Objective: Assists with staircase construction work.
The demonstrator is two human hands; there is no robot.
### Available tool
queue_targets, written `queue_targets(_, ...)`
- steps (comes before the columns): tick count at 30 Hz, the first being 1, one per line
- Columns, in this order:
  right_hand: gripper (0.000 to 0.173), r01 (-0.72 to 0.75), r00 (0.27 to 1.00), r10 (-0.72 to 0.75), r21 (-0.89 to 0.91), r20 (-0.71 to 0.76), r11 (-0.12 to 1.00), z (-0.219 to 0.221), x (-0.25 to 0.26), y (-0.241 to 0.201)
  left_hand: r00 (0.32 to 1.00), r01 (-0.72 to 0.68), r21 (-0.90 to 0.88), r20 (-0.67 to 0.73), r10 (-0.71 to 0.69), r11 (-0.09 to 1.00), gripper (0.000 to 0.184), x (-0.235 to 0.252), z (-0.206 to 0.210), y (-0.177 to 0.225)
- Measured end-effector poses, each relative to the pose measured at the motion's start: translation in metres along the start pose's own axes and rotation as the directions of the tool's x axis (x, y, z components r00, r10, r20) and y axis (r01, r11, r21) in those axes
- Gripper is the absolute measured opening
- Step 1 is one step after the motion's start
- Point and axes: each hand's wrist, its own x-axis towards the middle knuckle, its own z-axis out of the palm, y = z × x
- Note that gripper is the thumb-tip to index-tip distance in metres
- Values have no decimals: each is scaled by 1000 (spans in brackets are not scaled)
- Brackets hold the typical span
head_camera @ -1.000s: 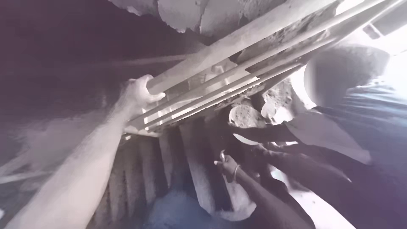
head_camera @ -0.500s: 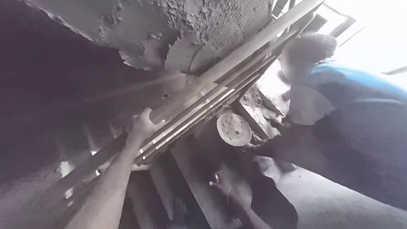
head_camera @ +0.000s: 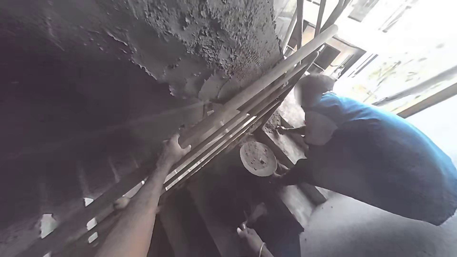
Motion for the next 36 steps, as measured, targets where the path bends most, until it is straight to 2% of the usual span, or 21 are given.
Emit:
queue_targets(12, 40, 14, 999, -12, 43, -49, 999, -12, 38, -1, 999, 33, 20, 9, -33, 999, 70, -3, -4, 11)
queue_targets(17, 48, -6, 997, -6, -175, -72, 985, -11, 50, 12, 999, 40, 2, 31, -40, 999, 65, -10, -8, 11)
queue_targets(21, 50, 21, 995, -41, -212, -91, 977, -16, 64, 20, 998, 46, 43, 31, -47, 998, 68, -8, -13, 20)
queue_targets(25, 53, -16, 997, -2, -226, -79, 974, -21, 77, 33, 996, 62, 37, 67, -65, 997, 68, -12, -14, 22)
queue_targets(33, 55, -35, 999, 24, -287, -40, 957, -25, 58, 32, 997, 60, 60, 50, -63, 996, 68, -8, -10, 19)
queue_targets(36, 45, -42, 999, 37, -302, -22, 952, -23, 48, 30, 997, 66, 50, 42, -68, 997, 68, -9, -11, 20)
